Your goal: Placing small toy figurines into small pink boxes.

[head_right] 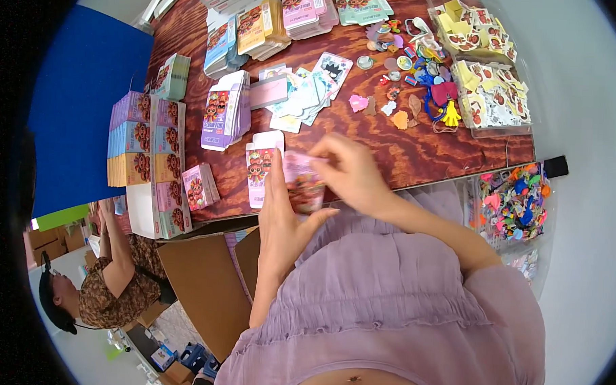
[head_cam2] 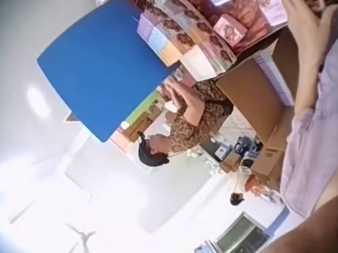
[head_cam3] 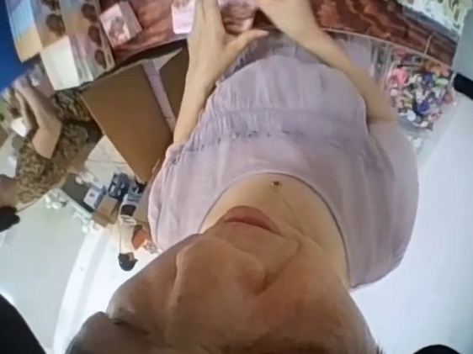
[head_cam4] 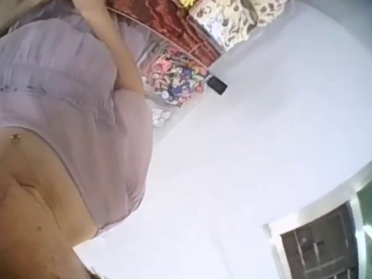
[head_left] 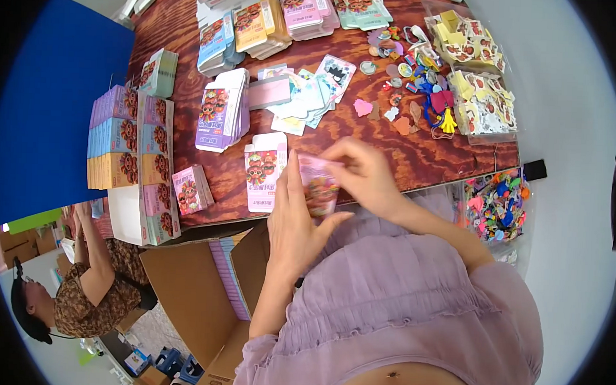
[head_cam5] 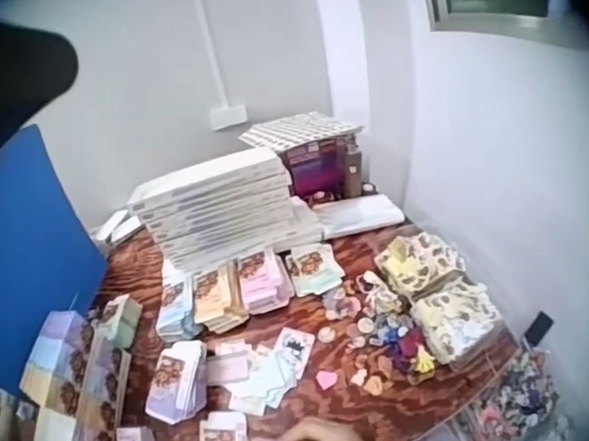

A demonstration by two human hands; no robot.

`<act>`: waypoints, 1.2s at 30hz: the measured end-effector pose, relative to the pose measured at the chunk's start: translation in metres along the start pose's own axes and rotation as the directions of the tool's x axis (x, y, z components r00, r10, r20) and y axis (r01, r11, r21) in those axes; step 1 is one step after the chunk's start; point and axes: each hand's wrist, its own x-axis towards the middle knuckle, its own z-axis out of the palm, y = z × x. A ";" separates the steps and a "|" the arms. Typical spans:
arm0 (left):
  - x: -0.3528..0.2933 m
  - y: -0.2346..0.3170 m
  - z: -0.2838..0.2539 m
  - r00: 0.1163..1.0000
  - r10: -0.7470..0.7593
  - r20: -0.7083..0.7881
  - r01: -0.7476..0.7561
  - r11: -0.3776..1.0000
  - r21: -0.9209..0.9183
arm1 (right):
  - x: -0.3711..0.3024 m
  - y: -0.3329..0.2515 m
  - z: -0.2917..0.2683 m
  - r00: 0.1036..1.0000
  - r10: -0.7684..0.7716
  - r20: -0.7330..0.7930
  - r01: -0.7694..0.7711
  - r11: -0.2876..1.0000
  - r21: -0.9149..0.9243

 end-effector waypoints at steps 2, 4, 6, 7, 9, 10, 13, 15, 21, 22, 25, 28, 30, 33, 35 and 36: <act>-0.007 -0.001 -0.012 0.997 -0.045 -0.070 0.067 0.932 0.357 | 0.010 0.001 0.024 0.995 -0.022 0.098 0.005 0.986 0.167; -0.010 -0.015 -0.039 0.894 -0.387 -0.226 0.384 0.921 -0.060 | 0.024 -0.001 0.037 0.992 0.034 0.120 -0.048 0.993 0.112; -0.017 -0.059 -0.075 0.835 -0.190 -0.516 0.333 0.921 0.200 | 0.036 0.008 0.048 0.981 -0.144 0.130 0.175 0.945 -0.277; -0.017 -0.074 -0.091 0.801 -0.199 -0.565 0.382 0.896 0.225 | 0.039 0.012 0.053 0.933 -0.300 0.201 0.358 0.705 -0.612; -0.014 -0.107 -0.112 0.785 -0.171 -0.596 0.423 0.850 0.313 | 0.042 0.008 0.068 0.941 -0.178 0.289 0.333 0.652 -0.682; -0.013 -0.119 -0.115 0.782 -0.170 -0.600 0.424 0.850 0.312 | 0.043 0.006 0.076 0.936 -0.046 0.350 0.309 0.585 -0.750; -0.009 -0.136 -0.112 0.846 -0.192 -0.498 0.413 0.826 0.384 | 0.043 0.018 0.089 0.941 -0.048 0.335 0.313 0.504 -0.805; -0.008 -0.129 -0.109 0.841 -0.083 -0.535 0.398 0.765 0.507 | 0.045 0.024 0.087 0.946 -0.120 0.301 0.316 0.551 -0.773; -0.019 -0.073 -0.073 0.948 -0.267 0.174 0.318 0.830 -0.458 | 0.011 -0.011 0.044 0.876 -0.429 0.223 0.482 0.752 -0.450; -0.020 -0.071 -0.060 0.903 -0.148 0.403 0.403 0.614 -0.678 | 0.003 -0.019 0.040 0.875 -0.428 0.228 0.484 0.752 -0.447; -0.024 -0.074 -0.025 0.800 -0.043 0.599 0.572 0.356 -0.739 | -0.006 -0.037 0.024 0.863 -0.423 0.275 0.496 0.814 -0.303; -0.016 -0.062 -0.003 0.799 -0.035 0.600 0.549 0.450 -0.705 | -0.010 -0.048 -0.008 0.908 -0.269 0.320 0.369 0.877 -0.307; -0.006 -0.046 0.012 0.870 -0.027 0.493 0.448 0.464 -0.764 | -0.012 -0.044 -0.020 0.876 -0.408 0.257 0.479 0.796 -0.371; 0.005 -0.033 0.027 0.869 -0.012 0.494 0.477 0.280 -0.833 | -0.021 -0.045 -0.037 0.976 -0.178 0.126 0.189 0.979 -0.080; 0.008 -0.035 0.037 0.869 0.022 0.495 0.478 0.225 -0.849 | -0.023 -0.043 -0.038 0.990 -0.124 0.072 0.119 0.990 0.075; 0.010 -0.032 0.039 0.867 0.024 0.498 0.480 0.225 -0.848 | -0.024 -0.043 -0.039 0.998 -0.061 0.027 0.053 0.972 0.229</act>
